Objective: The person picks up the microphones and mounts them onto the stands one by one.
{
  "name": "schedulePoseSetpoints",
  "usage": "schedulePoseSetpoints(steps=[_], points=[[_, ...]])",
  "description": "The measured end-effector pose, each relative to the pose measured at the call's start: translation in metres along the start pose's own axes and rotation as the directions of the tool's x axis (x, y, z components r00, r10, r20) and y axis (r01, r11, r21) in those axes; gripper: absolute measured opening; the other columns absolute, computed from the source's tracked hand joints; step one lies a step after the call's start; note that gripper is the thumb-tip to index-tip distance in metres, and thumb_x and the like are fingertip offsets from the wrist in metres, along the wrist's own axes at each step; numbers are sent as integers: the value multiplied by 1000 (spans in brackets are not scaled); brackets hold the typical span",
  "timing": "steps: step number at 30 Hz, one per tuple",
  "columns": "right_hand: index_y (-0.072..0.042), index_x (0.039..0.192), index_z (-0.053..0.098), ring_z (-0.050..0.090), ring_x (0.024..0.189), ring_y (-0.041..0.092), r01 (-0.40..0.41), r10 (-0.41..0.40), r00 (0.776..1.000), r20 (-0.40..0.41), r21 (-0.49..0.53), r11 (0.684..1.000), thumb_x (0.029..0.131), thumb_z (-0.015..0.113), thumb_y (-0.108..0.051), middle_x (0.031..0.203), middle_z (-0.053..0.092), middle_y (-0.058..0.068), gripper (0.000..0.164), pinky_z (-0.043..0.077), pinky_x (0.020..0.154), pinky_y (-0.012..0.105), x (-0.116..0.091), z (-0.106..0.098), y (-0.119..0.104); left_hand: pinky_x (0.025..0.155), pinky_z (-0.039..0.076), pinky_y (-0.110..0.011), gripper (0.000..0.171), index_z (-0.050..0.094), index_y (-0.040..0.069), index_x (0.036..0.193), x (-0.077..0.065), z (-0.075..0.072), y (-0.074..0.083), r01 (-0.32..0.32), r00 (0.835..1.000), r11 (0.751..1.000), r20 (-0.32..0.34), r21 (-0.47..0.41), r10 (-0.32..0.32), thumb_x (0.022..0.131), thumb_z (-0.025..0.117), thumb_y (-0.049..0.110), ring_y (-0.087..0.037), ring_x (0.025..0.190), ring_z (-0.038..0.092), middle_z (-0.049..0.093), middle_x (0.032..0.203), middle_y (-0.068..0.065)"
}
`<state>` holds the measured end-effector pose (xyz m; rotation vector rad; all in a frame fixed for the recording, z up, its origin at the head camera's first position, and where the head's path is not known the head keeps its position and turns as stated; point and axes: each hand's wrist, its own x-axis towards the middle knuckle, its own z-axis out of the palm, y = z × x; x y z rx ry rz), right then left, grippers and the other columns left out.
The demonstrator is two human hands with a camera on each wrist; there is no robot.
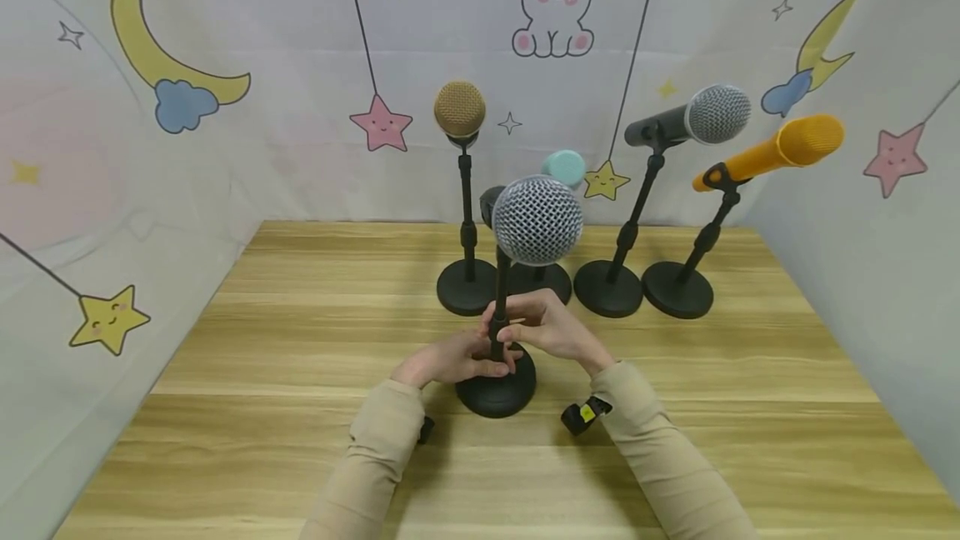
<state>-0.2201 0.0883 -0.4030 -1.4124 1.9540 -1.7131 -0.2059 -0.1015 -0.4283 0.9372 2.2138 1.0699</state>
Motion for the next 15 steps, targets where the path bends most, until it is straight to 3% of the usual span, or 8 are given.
schedulePoseSetpoints(steps=[5,15], points=[[3,102,59,64,91,27,16,-15,999,-33,32,999,81,60,2,93,64,20,20,51,81,40,-1,1,2,106,30,-38,22,63,11,101,1,0,-1,-8,1000,1000,-13,7,9,86,57,26,-14,120,49,55,126,-2],[7,99,59,65,86,28,81,-76,994,-76,66,995,81,62,-2,89,64,26,21,53,70,41,-2,4,6,104,31,-38,37,57,12,118,1,2,-3,36,998,999,-53,19,-35,85,59,28,-16,121,47,58,122,1]])
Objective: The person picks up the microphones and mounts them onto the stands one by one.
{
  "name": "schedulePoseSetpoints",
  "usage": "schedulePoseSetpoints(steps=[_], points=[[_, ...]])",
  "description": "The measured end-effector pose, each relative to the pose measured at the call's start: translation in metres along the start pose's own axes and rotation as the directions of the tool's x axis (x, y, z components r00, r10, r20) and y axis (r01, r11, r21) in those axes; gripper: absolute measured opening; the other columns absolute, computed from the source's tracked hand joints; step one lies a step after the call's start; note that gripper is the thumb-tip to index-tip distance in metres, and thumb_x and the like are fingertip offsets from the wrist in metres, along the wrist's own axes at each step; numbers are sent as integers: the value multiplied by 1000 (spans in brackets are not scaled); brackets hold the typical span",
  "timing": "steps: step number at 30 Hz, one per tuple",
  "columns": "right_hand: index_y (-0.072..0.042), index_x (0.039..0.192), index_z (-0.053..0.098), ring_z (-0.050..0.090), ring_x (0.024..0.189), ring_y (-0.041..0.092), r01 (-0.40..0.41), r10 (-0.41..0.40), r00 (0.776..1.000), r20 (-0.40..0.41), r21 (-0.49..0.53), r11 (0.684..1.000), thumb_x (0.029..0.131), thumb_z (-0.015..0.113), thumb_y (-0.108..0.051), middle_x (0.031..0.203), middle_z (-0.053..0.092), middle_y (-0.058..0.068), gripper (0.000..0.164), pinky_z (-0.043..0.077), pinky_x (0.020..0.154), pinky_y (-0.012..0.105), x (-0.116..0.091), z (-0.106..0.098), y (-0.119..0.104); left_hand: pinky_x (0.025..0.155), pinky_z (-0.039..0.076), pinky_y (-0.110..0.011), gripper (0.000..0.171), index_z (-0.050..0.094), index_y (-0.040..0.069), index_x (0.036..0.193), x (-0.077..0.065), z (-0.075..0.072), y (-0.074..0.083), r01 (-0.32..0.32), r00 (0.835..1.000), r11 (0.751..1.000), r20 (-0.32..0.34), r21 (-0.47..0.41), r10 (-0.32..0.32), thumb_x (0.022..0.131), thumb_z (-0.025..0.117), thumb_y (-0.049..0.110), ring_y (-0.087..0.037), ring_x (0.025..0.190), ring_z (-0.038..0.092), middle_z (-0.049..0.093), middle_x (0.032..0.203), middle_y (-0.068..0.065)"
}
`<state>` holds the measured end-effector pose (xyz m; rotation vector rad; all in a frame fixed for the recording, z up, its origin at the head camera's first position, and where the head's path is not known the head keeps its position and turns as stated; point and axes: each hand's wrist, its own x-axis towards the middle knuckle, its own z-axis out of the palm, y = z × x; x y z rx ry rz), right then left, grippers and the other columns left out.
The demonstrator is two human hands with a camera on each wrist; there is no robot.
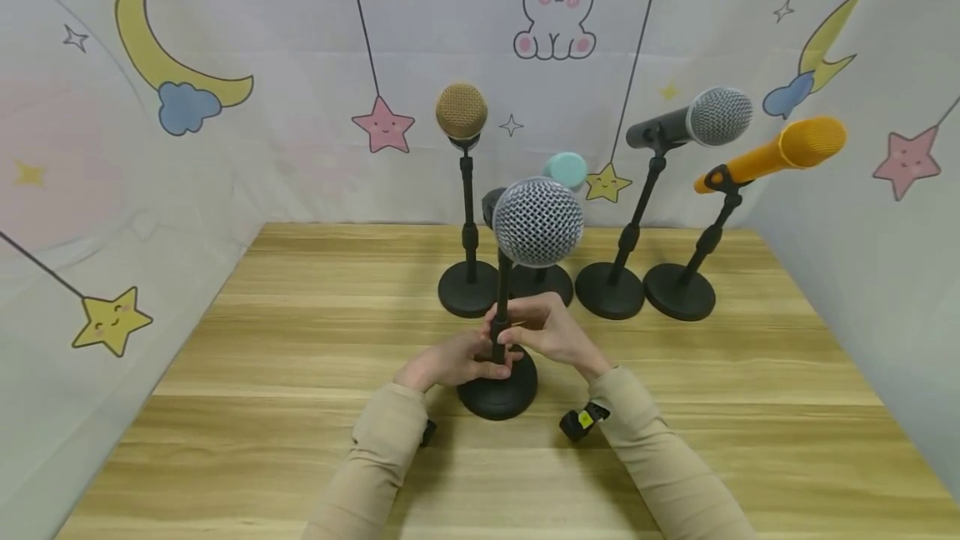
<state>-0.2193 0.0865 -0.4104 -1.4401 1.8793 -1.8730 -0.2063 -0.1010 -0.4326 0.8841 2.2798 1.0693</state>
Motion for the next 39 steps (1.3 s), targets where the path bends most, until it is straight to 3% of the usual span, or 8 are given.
schedulePoseSetpoints(steps=[8,16,22,31,39], points=[[9,99,59,66,83,24,51,-51,999,-14,39,998,80,61,4,87,63,26,20,53,70,40,0,2,4,102,34,-36,38,58,11,117,-1,1,0,10,1000,1000,-21,4,-10,84,60,29,-14,116,52,60,120,1],[11,99,59,66,83,22,59,-56,997,-48,48,997,80,63,-3,89,66,20,23,53,69,40,-1,4,3,101,36,-36,21,60,9,96,0,3,-2,-7,1000,999,-16,-49,7,84,60,26,-17,115,53,59,120,-5],[12,99,59,66,83,24,59,-55,996,-74,59,997,80,63,1,89,61,30,23,53,69,41,-3,6,3,100,37,-36,24,59,9,101,-1,2,-1,-7,1000,999,-18,-52,6,84,60,25,-17,115,53,59,121,-4],[13,100,58,66,82,27,57,-51,992,-118,47,997,79,62,5,88,61,29,24,53,71,39,-4,10,3,100,37,-36,23,60,9,100,0,2,0,-15,1000,998,-19,-60,14,84,61,25,-17,115,53,58,122,-4],[13,100,59,66,85,22,39,-38,987,-154,1,999,78,62,5,90,62,27,24,53,72,39,-5,14,1,99,39,-34,21,59,9,98,-1,2,-1,-33,999,997,-25,-65,31,83,61,24,-16,114,54,59,120,-5]])
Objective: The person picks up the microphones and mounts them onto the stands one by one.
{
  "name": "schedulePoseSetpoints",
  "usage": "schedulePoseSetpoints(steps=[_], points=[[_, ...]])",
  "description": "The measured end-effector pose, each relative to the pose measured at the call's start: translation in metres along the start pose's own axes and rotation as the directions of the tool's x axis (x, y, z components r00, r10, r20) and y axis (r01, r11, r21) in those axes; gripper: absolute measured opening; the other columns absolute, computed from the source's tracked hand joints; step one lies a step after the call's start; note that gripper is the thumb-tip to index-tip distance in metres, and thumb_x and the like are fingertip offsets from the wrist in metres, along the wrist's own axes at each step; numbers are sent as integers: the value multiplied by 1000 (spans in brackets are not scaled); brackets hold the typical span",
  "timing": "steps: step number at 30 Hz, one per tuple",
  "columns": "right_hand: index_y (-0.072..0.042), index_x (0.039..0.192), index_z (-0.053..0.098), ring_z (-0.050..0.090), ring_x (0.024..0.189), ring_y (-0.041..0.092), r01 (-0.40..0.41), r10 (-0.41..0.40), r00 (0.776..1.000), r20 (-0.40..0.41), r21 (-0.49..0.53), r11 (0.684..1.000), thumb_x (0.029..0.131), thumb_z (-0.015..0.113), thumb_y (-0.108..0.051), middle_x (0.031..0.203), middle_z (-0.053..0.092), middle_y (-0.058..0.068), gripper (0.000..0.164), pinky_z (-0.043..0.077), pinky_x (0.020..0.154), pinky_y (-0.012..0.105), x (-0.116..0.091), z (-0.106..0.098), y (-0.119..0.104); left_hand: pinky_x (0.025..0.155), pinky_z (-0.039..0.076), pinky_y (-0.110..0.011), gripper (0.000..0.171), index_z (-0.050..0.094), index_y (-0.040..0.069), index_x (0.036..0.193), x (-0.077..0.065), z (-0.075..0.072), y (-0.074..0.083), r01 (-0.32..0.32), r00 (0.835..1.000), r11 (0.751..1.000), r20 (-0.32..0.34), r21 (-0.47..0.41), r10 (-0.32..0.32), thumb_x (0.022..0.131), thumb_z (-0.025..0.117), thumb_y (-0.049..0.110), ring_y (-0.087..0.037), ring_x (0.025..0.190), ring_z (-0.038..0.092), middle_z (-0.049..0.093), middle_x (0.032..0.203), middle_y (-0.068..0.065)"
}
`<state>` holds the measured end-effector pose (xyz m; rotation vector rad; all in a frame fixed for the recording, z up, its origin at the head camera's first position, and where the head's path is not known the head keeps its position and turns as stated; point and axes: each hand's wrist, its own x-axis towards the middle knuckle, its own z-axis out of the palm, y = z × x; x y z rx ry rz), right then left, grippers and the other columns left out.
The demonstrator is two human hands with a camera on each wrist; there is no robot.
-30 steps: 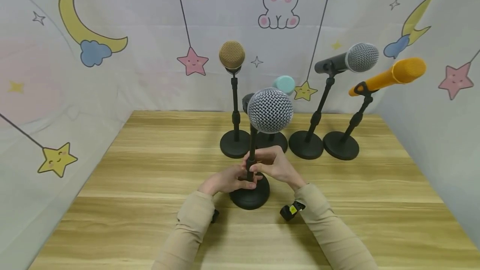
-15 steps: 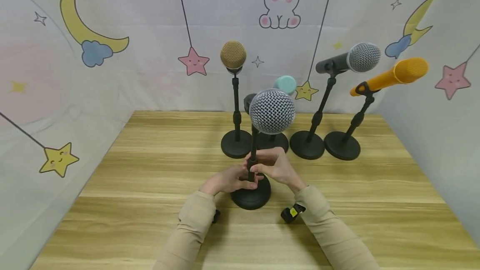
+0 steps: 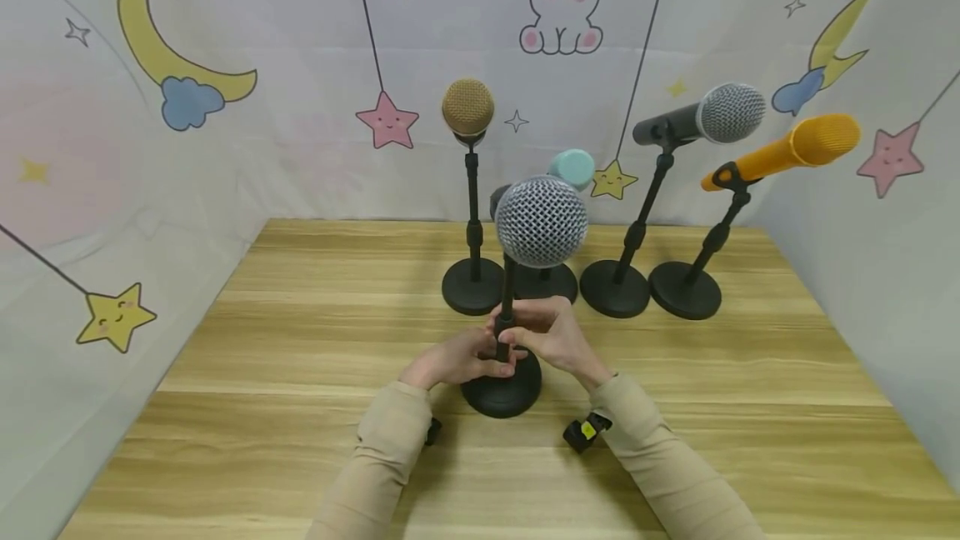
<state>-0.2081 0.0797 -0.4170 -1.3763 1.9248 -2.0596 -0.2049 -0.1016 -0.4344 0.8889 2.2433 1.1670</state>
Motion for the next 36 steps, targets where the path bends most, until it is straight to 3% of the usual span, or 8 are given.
schedulePoseSetpoints(steps=[3,8,12,24,28,32,36], points=[[11,101,60,66,85,21,-2,2,1000,-5,-6,1000,79,62,5,90,62,27,23,53,72,38,-1,-1,0,99,38,-34,23,60,9,101,1,-1,-3,-14,1000,1000,15,-21,14,84,60,25,-16,114,54,58,121,-4],[9,102,60,66,86,19,-44,44,999,26,-7,999,81,61,1,91,63,24,22,53,73,36,0,-1,0,102,35,-34,24,62,17,106,-1,-5,-6,23,998,997,63,-72,-18,85,59,28,-10,116,51,59,121,2],[9,101,60,65,86,18,-65,65,998,21,-5,998,81,61,0,91,62,23,22,53,73,36,-1,-1,0,101,36,-32,24,63,20,105,-2,-7,-5,4,998,1000,56,-27,-2,84,59,32,-9,115,52,60,119,5],[9,100,61,66,83,20,-58,42,982,-185,-81,995,79,62,4,89,63,26,21,53,72,33,-6,19,-7,92,44,-31,26,64,11,101,-1,-1,-2,-31,999,995,-34,94,35,83,60,30,-13,103,60,67,105,-1],[12,100,60,66,76,20,-64,38,963,-268,-87,994,79,62,3,88,63,28,23,52,54,35,-8,27,-10,84,46,-24,20,65,13,94,-2,-1,-2,-27,998,993,-49,116,33,83,61,29,-7,90,61,70,92,1],[12,100,60,66,71,25,-62,24,939,-342,-102,993,79,63,3,87,64,29,24,45,41,36,-9,34,-12,67,42,-17,17,64,11,84,-3,-1,-1,-27,997,988,-64,155,37,83,62,29,-3,68,53,68,76,0],[9,100,62,66,74,30,-47,-9,916,-401,-131,990,78,64,3,86,64,29,23,53,56,30,-8,41,-12,55,33,-17,22,61,10,73,-2,-1,-1,-19,996,983,-81,181,34,82,63,29,-3,56,41,55,62,4]])
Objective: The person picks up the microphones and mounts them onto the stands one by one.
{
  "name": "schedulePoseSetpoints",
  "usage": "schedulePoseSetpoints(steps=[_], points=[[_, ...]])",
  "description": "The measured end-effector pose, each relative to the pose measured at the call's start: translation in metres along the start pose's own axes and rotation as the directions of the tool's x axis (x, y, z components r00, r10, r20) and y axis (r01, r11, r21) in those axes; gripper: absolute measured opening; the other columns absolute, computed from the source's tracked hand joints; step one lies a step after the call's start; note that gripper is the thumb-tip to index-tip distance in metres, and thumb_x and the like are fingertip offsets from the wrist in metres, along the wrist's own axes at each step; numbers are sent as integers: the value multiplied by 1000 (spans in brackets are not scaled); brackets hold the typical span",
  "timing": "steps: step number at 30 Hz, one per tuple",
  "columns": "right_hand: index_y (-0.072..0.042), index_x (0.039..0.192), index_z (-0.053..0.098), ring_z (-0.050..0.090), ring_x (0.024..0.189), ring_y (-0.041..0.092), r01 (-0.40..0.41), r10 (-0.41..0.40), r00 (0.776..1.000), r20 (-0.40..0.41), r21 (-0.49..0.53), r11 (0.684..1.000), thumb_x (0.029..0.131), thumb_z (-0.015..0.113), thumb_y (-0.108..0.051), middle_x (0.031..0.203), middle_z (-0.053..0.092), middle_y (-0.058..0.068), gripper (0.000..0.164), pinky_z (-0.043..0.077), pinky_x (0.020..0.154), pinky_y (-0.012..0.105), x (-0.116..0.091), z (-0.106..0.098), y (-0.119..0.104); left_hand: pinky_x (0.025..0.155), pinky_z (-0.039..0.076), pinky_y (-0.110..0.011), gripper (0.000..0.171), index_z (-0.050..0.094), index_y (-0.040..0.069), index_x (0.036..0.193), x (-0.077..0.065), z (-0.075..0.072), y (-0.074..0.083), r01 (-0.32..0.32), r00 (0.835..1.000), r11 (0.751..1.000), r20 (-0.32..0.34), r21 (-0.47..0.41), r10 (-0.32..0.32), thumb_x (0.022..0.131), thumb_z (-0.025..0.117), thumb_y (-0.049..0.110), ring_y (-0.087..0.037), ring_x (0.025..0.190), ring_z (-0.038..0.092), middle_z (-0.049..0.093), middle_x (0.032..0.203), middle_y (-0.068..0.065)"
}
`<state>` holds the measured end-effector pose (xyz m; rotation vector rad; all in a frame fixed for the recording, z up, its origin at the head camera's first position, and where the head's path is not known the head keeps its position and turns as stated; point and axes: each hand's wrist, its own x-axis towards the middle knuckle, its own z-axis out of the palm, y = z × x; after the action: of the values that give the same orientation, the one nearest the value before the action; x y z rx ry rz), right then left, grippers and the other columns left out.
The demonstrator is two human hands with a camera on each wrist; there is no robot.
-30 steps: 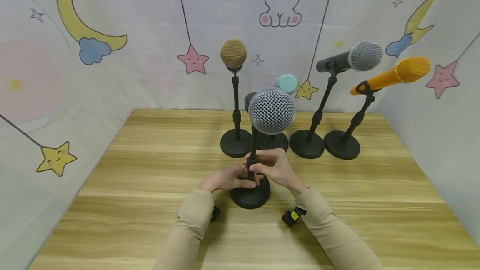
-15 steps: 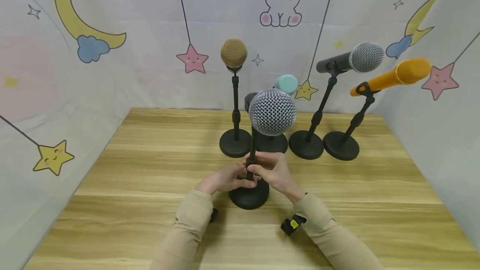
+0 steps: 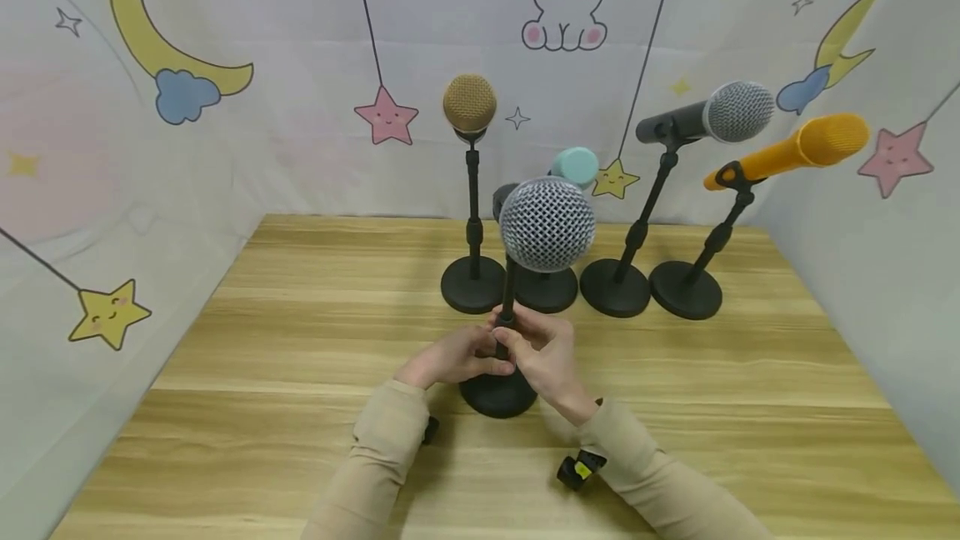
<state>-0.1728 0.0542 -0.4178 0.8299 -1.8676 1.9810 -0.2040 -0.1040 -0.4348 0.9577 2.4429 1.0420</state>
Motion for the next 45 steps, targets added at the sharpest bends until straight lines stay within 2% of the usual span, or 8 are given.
schedulePoseSetpoints(steps=[5,11,16,21,26,33,41,45], points=[[10,102,61,65,77,35,23,-23,997,-76,0,1000,78,63,5,87,61,34,25,53,71,31,-3,7,-2,49,22,-18,32,46,11,61,2,1,2,-12,1000,999,-5,30,12,82,64,29,-4,48,24,31,53,7],[11,100,61,67,78,28,25,-27,992,-123,-18,1000,77,63,6,86,62,32,24,53,70,31,-3,10,-4,62,41,-17,19,65,8,82,4,1,3,-35,999,999,13,-3,35,83,62,28,-3,63,50,64,72,0],[4,102,60,64,84,21,-132,132,991,2,-1,991,81,63,-4,93,63,23,23,52,76,27,0,4,-6,86,47,-29,31,59,12,110,-1,-1,3,10,999,996,39,-83,-6,84,60,30,-14,99,61,64,109,-3],[-2,94,54,55,81,13,-256,273,950,149,-123,959,85,60,-10,90,57,10,14,46,77,28,11,5,-17,89,45,-28,54,37,10,133,-2,-1,1,-42,997,990,54,-132,49,86,58,27,-14,104,57,57,119,-5],[-4,79,51,45,66,12,-181,231,969,83,-393,902,80,65,-11,73,50,4,15,39,66,30,17,9,-28,90,44,-24,37,47,11,124,1,1,-1,-116,985,975,101,-189,137,90,52,24,-14,108,55,55,121,-5],[-2,80,54,48,70,19,-132,182,978,102,-370,919,78,67,-11,76,53,8,16,40,66,28,23,8,-33,101,36,-33,42,39,24,131,-4,0,2,86,982,920,188,-382,-14,91,47,35,-13,124,42,44,134,5],[-8,79,56,46,55,23,65,29,983,180,-492,868,72,74,-14,65,49,10,20,40,52,30,17,-14,-28,88,44,-29,23,58,22,103,-6,14,13,66,998,914,16,-400,-65,88,50,39,-13,100,55,59,106,2],[-7,74,58,46,51,20,168,-61,971,233,-471,866,69,76,-9,63,49,9,18,40,49,27,15,-18,-17,84,41,-30,23,58,19,94,-3,25,20,116,986,859,-49,-498,-161,87,53,41,-13,90,51,55,95,5]])
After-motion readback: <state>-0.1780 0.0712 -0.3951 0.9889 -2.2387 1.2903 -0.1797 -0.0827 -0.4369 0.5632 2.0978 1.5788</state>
